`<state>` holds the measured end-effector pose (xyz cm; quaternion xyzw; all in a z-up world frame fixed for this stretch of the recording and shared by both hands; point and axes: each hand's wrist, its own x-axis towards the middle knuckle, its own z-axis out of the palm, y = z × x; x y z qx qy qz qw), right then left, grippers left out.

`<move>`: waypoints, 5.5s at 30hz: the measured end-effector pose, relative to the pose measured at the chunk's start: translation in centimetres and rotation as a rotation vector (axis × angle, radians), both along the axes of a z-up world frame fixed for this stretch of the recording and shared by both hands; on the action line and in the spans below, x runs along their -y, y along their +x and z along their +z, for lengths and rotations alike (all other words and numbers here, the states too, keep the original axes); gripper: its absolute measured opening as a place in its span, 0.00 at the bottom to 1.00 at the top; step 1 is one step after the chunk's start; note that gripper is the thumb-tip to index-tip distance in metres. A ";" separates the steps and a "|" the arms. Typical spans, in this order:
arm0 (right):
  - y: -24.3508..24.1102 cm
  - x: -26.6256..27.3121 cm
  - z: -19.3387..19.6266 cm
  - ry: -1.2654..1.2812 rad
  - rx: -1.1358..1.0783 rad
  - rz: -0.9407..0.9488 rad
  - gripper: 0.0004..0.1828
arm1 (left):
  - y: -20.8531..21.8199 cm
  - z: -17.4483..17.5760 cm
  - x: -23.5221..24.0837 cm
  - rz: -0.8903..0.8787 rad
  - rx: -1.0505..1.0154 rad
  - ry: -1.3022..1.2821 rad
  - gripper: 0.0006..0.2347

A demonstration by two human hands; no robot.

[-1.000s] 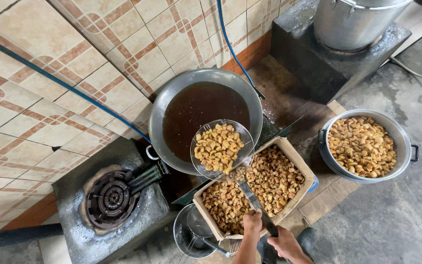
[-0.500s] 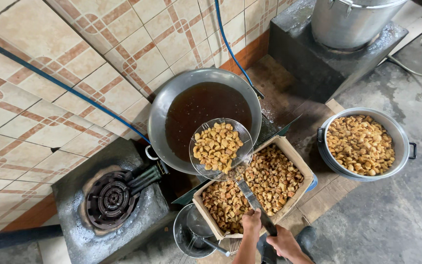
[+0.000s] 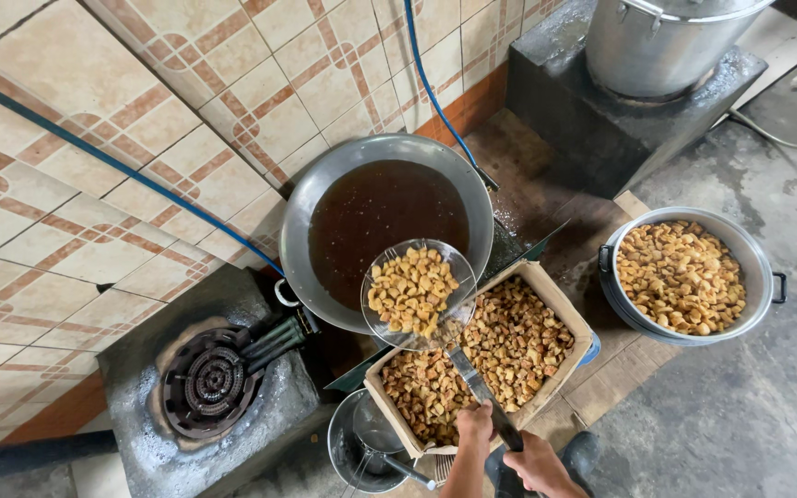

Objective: The person uses a large slotted spoon to scoop fried food pieces from a large pan of oil into a strainer and then transfers them into a cardboard box.

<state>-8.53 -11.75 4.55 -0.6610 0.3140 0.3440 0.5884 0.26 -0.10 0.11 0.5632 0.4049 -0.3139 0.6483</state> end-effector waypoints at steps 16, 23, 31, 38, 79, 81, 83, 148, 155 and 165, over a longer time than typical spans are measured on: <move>-1.3 1.6 1.7 -0.042 0.144 -0.264 0.12 | 0.6 -0.2 3.5 -0.191 0.341 -0.066 0.07; -3.9 8.1 3.3 -0.045 0.141 -0.479 0.18 | 0.6 -0.8 12.4 -0.472 0.023 -0.056 0.06; -8.8 18.7 2.9 -0.243 0.073 -0.677 0.21 | -3.4 -2.2 27.6 -0.680 -0.125 -0.339 0.09; -11.4 25.9 0.0 -0.526 -0.057 -0.685 0.17 | -7.9 -5.7 38.9 -0.554 -0.301 -0.494 0.12; -6.0 31.7 -8.5 -0.790 0.020 -0.719 0.21 | -3.4 -14.3 46.7 -0.619 -0.483 -0.696 0.14; -5.8 32.6 -5.5 -0.525 -0.080 -0.771 0.19 | -3.5 -11.9 45.7 -0.603 -0.334 -0.608 0.13; -5.8 33.1 -2.7 -0.330 -0.082 -0.805 0.19 | -3.1 -9.4 45.1 -0.652 -0.249 -0.493 0.11; -22.7 6.5 -8.0 -0.119 0.080 0.246 0.14 | -26.7 -9.6 3.8 -0.046 0.124 0.035 0.14; -21.0 8.4 -9.3 -0.109 0.113 0.424 0.20 | -25.7 -10.3 4.6 0.013 -0.033 0.006 0.12; -14.6 8.9 -11.4 -0.444 0.129 0.645 0.32 | -24.3 -10.1 4.8 -0.168 0.037 0.487 0.14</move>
